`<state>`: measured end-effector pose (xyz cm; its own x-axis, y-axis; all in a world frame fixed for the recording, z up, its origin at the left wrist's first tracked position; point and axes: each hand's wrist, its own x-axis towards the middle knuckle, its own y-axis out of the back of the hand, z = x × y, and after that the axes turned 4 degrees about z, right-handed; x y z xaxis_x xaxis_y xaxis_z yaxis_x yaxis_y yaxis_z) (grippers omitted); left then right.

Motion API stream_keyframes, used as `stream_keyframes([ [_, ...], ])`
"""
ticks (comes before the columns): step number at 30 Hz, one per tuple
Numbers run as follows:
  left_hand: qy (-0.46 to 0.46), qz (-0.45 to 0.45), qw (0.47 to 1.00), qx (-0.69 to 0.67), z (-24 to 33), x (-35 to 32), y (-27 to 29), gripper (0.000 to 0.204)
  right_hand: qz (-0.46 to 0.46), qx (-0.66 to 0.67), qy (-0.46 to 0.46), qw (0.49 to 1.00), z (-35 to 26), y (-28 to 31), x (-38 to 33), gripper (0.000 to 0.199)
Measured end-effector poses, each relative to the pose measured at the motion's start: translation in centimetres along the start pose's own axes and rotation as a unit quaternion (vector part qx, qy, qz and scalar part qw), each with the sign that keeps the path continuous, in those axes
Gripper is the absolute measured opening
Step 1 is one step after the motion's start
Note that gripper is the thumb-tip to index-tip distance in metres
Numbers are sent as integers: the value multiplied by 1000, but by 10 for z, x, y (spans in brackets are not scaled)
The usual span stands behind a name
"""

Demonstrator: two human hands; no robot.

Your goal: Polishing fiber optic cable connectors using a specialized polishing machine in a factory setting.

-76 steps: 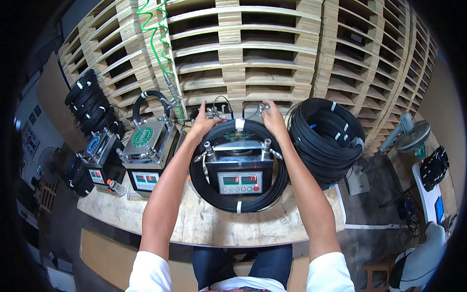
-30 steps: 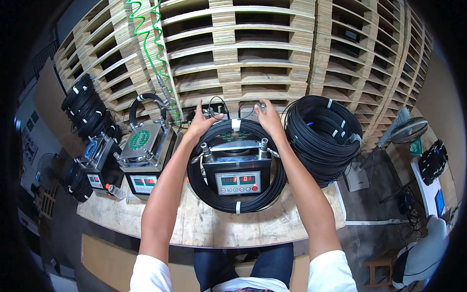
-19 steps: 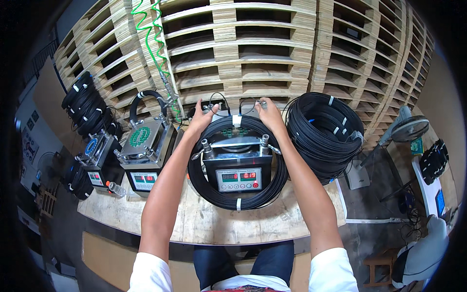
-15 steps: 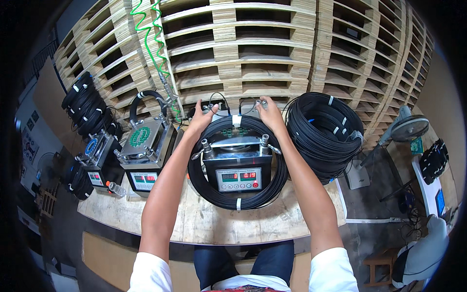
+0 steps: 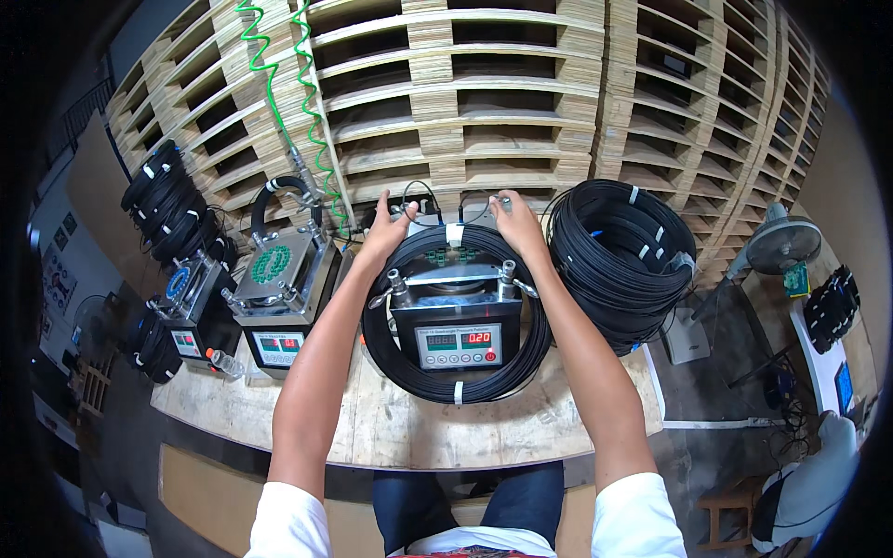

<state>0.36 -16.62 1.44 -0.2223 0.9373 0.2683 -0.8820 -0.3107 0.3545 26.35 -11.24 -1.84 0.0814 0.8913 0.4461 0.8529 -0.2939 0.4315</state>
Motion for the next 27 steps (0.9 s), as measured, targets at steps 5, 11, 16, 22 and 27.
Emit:
stream_keyframes([
  [5, 29, -10, 1000, 1, 4, 0, -2, 98, -11, 46, 36, 998, 7, 2, 3, 33],
  [11, 16, -11, 1000, 15, -10, 6, 3, 106, -25, 121, 20, 992, -6, 0, -6, 30],
  [16, -1, -24, 1000, 15, -5, 5, -3, 108, 8, 96, 48, 994, 11, 2, 2, 33],
  [22, 8, -10, 1000, 25, -4, 3, -2, 105, 33, 26, 59, 997, 12, -3, 4, 35],
  [27, 35, -14, 999, 29, -4, 3, -2, 103, -36, 90, 27, 995, 9, 2, 3, 32],
])
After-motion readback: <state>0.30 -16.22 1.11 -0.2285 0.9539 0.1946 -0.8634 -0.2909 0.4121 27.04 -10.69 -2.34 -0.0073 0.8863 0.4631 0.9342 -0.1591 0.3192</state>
